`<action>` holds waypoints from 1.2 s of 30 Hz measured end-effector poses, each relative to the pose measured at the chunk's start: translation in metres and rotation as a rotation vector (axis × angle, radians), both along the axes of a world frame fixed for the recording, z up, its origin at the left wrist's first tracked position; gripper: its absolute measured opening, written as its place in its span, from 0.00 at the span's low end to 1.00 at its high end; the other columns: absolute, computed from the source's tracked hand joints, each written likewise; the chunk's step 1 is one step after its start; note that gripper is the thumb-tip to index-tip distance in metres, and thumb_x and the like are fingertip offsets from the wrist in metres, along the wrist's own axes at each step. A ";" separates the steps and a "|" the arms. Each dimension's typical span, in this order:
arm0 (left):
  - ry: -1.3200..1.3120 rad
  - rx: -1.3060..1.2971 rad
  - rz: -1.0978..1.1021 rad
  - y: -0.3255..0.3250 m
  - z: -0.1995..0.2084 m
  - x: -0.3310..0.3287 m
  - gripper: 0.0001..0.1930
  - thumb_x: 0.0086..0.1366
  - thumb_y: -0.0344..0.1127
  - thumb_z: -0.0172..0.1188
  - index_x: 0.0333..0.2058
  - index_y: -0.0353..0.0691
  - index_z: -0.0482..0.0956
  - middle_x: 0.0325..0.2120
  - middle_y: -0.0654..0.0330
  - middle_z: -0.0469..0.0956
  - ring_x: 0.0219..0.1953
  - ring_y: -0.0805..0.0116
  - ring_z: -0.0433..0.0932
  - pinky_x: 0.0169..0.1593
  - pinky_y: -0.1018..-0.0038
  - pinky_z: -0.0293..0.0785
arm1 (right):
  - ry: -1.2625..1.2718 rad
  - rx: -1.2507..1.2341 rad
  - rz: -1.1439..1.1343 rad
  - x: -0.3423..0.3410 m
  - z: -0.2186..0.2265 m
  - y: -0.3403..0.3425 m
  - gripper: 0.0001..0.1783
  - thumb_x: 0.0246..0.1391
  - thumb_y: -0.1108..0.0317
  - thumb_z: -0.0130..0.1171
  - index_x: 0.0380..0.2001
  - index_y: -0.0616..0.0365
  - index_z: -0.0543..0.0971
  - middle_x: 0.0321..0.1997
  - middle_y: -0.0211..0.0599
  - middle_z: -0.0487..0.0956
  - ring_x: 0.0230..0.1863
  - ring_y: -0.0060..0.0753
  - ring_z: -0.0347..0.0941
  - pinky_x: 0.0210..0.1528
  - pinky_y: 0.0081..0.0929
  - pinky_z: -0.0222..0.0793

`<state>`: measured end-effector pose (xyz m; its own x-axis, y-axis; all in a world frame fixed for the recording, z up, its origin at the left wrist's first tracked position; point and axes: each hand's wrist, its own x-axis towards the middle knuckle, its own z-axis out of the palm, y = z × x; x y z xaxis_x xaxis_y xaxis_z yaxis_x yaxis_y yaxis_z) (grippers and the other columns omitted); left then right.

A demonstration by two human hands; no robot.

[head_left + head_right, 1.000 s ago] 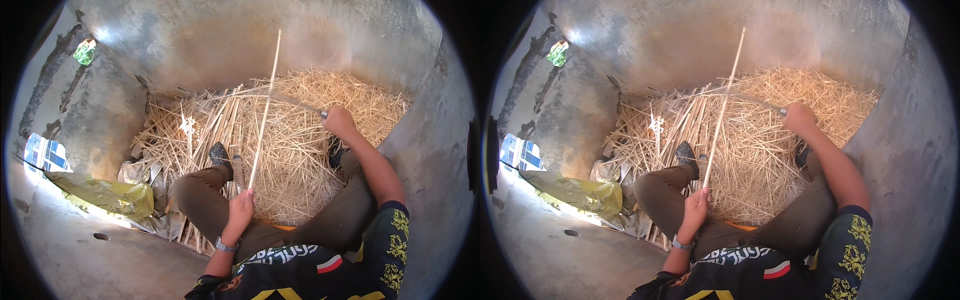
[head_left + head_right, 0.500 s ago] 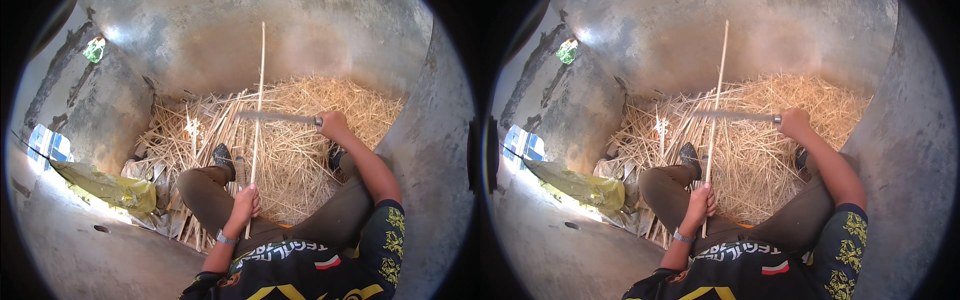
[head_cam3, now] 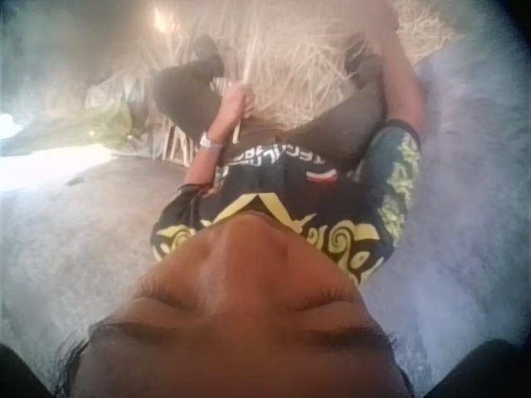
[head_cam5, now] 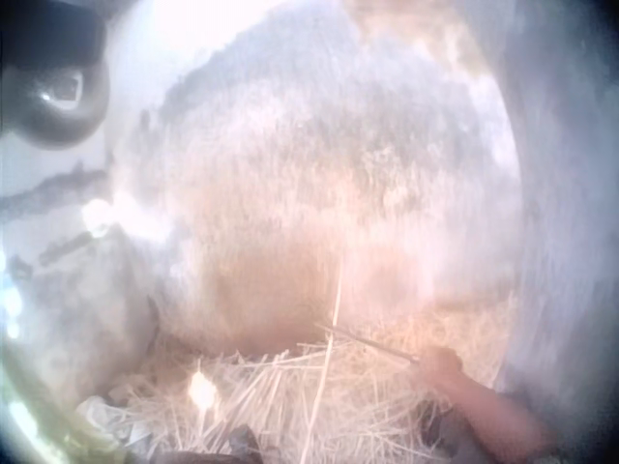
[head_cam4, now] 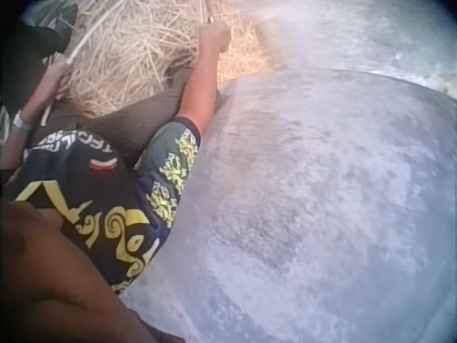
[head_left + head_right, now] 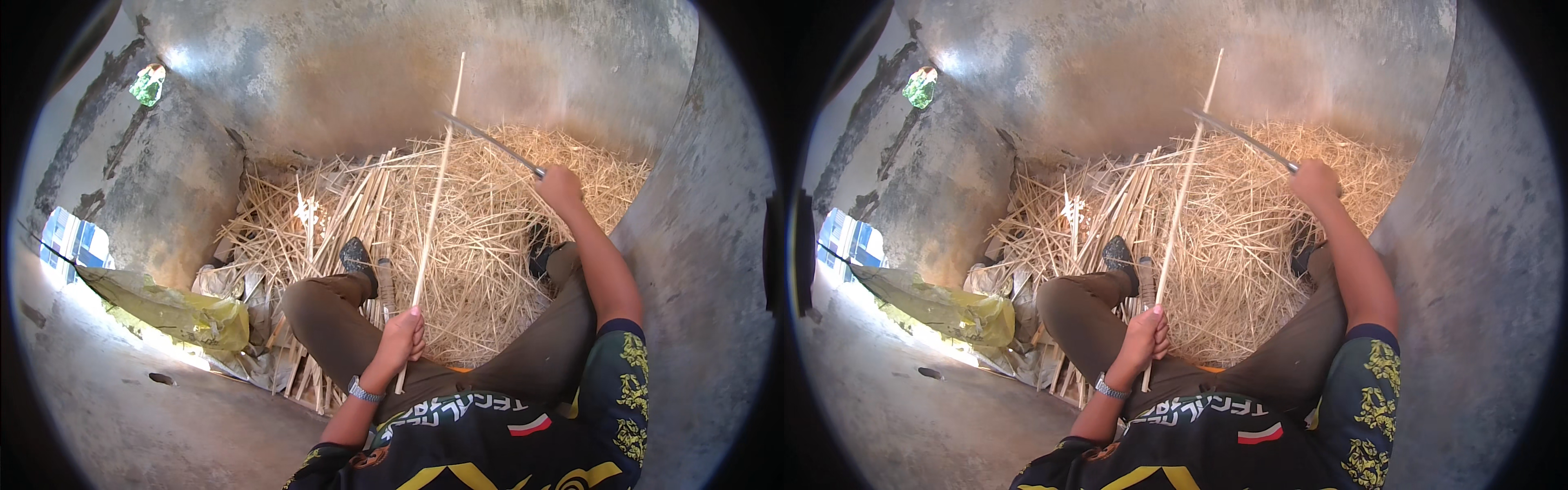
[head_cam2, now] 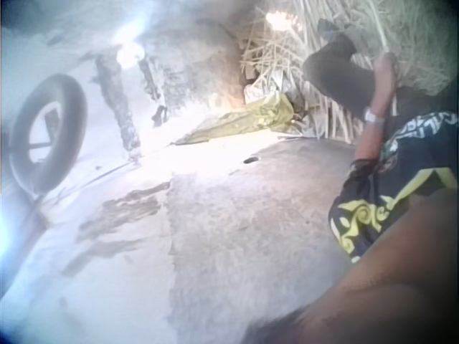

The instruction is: The person sits on a floor covered with straw and uses a large knife to split long bamboo sticks into thinner strips. They hold the bamboo with one hand and strike it with the knife to separate the fibers, repeating this process for multiple sticks.

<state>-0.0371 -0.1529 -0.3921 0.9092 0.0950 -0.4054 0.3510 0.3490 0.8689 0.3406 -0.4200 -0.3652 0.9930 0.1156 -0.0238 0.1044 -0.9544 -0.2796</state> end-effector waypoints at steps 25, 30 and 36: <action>-0.198 0.470 -0.021 -0.017 -0.012 -0.009 0.22 0.80 0.48 0.45 0.26 0.43 0.68 0.15 0.72 0.63 0.15 0.82 0.58 0.20 0.79 0.57 | -0.663 0.025 0.587 0.010 0.007 -0.034 0.12 0.56 0.60 0.60 0.26 0.55 0.84 0.23 0.39 0.82 0.24 0.43 0.80 0.37 0.45 0.76; -0.311 0.727 0.039 -0.014 -0.008 -0.019 0.22 0.80 0.45 0.46 0.26 0.38 0.70 0.14 0.64 0.67 0.16 0.76 0.66 0.22 0.74 0.64 | -0.194 0.142 -0.318 0.025 -0.010 -0.050 0.20 0.54 0.55 0.59 0.41 0.59 0.85 0.36 0.49 0.85 0.40 0.51 0.83 0.43 0.45 0.77; -0.368 1.220 -0.066 -0.028 0.036 0.000 0.14 0.77 0.40 0.50 0.32 0.36 0.72 0.17 0.49 0.75 0.18 0.52 0.78 0.22 0.61 0.71 | 0.045 0.796 -0.530 0.086 -0.071 -0.106 0.16 0.50 0.58 0.60 0.29 0.63 0.78 0.22 0.42 0.76 0.20 0.38 0.73 0.23 0.39 0.68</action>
